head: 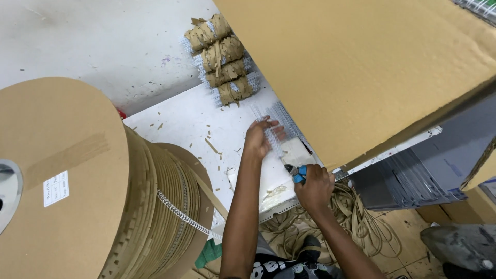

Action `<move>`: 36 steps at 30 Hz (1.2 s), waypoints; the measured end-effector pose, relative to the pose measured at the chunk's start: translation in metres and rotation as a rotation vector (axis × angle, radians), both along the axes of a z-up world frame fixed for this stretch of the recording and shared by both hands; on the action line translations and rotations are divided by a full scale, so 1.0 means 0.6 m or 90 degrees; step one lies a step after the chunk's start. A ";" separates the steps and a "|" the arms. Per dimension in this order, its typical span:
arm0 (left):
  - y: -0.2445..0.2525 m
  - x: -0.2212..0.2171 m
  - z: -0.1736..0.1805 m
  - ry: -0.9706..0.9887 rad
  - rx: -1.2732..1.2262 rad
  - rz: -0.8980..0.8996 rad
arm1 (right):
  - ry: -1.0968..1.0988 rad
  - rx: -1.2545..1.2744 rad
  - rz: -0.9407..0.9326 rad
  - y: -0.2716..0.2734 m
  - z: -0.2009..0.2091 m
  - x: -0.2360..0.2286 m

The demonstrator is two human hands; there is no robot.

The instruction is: The person sits on the floor and uses blue-handled pliers to cut a white spiral cable into short segments. They repeatedly pull the cable from a large spool, cut it, and place the pieces on a white box.

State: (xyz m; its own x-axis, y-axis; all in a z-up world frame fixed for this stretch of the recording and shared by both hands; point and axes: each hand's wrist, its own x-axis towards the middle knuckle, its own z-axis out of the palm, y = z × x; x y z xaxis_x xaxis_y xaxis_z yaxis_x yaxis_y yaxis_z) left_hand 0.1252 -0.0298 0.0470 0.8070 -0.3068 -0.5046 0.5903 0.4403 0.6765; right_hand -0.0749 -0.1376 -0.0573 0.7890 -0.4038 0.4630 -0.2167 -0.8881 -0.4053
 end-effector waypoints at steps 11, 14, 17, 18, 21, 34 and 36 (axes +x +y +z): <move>-0.163 0.130 -0.121 0.046 0.095 0.008 | -0.062 -0.007 -0.029 0.009 0.005 0.001; -0.178 0.121 -0.115 0.048 0.137 0.006 | -0.039 0.000 -0.042 0.011 -0.012 -0.001; -0.178 0.109 -0.110 0.049 0.179 0.008 | -0.028 0.007 -0.048 0.015 -0.001 -0.004; -0.178 0.105 -0.107 0.050 0.199 0.008 | -0.022 0.005 -0.049 0.016 0.006 -0.004; -0.157 0.088 -0.103 0.050 0.240 0.003 | 0.000 0.035 -0.060 0.017 -0.011 -0.002; -0.119 0.099 -0.149 0.043 0.362 -0.027 | 0.131 0.181 -0.074 0.022 -0.012 -0.009; -0.119 0.100 -0.150 0.045 0.326 -0.026 | 0.115 0.188 -0.053 0.017 -0.026 -0.009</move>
